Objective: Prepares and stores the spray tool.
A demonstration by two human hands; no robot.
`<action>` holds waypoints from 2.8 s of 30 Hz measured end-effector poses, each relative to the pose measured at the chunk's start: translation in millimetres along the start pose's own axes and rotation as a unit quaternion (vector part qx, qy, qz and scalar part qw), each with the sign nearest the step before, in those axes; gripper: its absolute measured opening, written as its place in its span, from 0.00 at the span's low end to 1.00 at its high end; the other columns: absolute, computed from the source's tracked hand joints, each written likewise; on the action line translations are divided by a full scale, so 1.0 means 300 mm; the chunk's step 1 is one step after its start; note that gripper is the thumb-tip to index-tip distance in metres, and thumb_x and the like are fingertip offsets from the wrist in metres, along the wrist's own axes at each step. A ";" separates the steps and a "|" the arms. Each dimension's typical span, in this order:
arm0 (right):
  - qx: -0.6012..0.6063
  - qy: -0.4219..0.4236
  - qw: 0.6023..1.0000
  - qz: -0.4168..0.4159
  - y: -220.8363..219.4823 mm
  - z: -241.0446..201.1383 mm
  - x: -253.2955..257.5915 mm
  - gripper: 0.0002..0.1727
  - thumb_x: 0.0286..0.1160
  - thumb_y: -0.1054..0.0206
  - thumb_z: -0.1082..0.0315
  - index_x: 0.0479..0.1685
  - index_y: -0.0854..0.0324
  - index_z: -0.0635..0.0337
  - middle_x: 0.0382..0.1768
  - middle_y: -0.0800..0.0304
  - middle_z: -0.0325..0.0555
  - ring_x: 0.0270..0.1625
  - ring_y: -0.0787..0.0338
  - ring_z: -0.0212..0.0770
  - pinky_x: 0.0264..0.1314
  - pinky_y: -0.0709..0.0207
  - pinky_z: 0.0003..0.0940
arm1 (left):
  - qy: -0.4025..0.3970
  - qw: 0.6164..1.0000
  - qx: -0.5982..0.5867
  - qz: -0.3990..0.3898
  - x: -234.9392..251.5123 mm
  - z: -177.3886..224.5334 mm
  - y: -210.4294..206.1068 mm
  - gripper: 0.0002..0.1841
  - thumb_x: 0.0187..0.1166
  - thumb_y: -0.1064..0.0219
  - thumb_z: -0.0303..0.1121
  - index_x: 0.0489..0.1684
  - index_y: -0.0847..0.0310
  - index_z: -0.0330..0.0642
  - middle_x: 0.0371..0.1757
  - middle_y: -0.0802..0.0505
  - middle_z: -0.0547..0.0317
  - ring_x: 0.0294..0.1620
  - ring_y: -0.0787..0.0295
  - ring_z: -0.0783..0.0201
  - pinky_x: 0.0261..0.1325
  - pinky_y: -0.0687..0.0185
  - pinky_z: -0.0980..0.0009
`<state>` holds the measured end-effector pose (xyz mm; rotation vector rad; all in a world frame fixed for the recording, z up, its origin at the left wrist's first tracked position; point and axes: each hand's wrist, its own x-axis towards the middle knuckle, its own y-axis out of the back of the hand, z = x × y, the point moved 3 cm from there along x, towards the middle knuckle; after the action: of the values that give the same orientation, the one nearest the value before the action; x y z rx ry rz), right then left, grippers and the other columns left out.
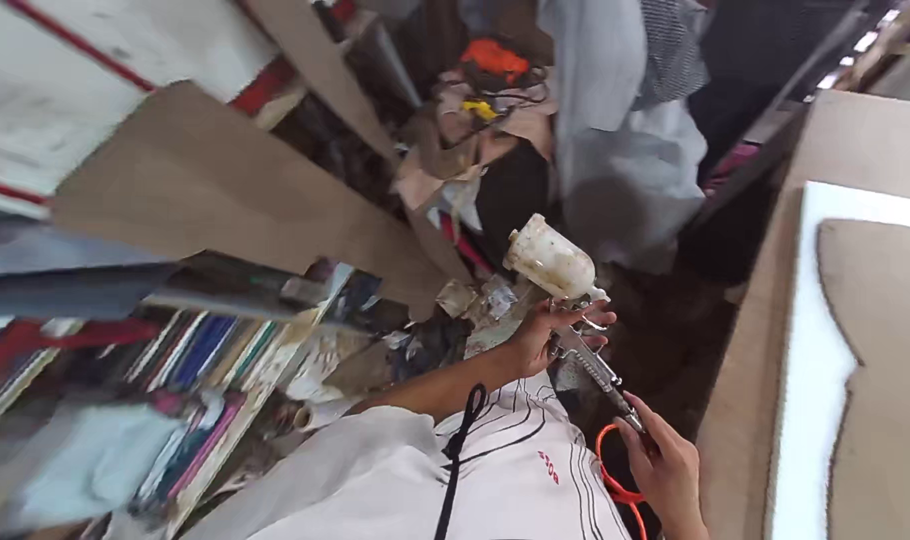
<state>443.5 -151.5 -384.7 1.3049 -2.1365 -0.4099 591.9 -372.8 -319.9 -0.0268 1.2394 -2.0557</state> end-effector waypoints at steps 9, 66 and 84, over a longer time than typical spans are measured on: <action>0.092 0.156 0.972 -0.151 -0.382 -0.266 0.141 0.20 0.83 0.34 0.49 0.54 0.08 0.55 0.33 0.04 0.39 0.29 0.09 0.28 0.31 0.13 0.30 | -0.187 0.951 0.110 0.218 -0.543 0.279 0.298 0.23 0.89 0.41 0.29 0.80 0.37 0.32 0.70 0.12 0.37 0.64 0.09 0.40 0.66 0.11 0.46; 0.705 0.083 0.612 -0.349 -1.415 -0.982 1.074 0.20 0.85 0.36 0.48 0.44 0.10 0.57 0.14 0.30 0.29 0.14 0.34 0.24 0.16 0.38 0.22 | -0.538 0.570 0.563 0.261 -0.857 1.810 0.288 0.53 0.76 0.27 0.55 0.95 0.59 0.46 0.88 0.30 0.55 0.82 0.25 0.57 0.76 0.18 0.59; 0.507 0.090 0.782 -0.352 -1.666 -0.886 1.197 0.17 0.85 0.35 0.50 0.48 0.08 0.52 0.18 0.19 0.32 0.15 0.29 0.25 0.16 0.30 0.23 | -0.506 0.732 0.426 0.164 -0.733 2.116 0.847 0.54 0.62 0.15 0.32 0.92 0.49 0.41 0.75 0.18 0.44 0.69 0.14 0.52 0.69 0.12 0.55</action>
<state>837.6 -691.3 -331.1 2.6082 -1.5911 0.7096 1130.3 -796.1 -103.5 -0.4064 -0.3867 -1.6507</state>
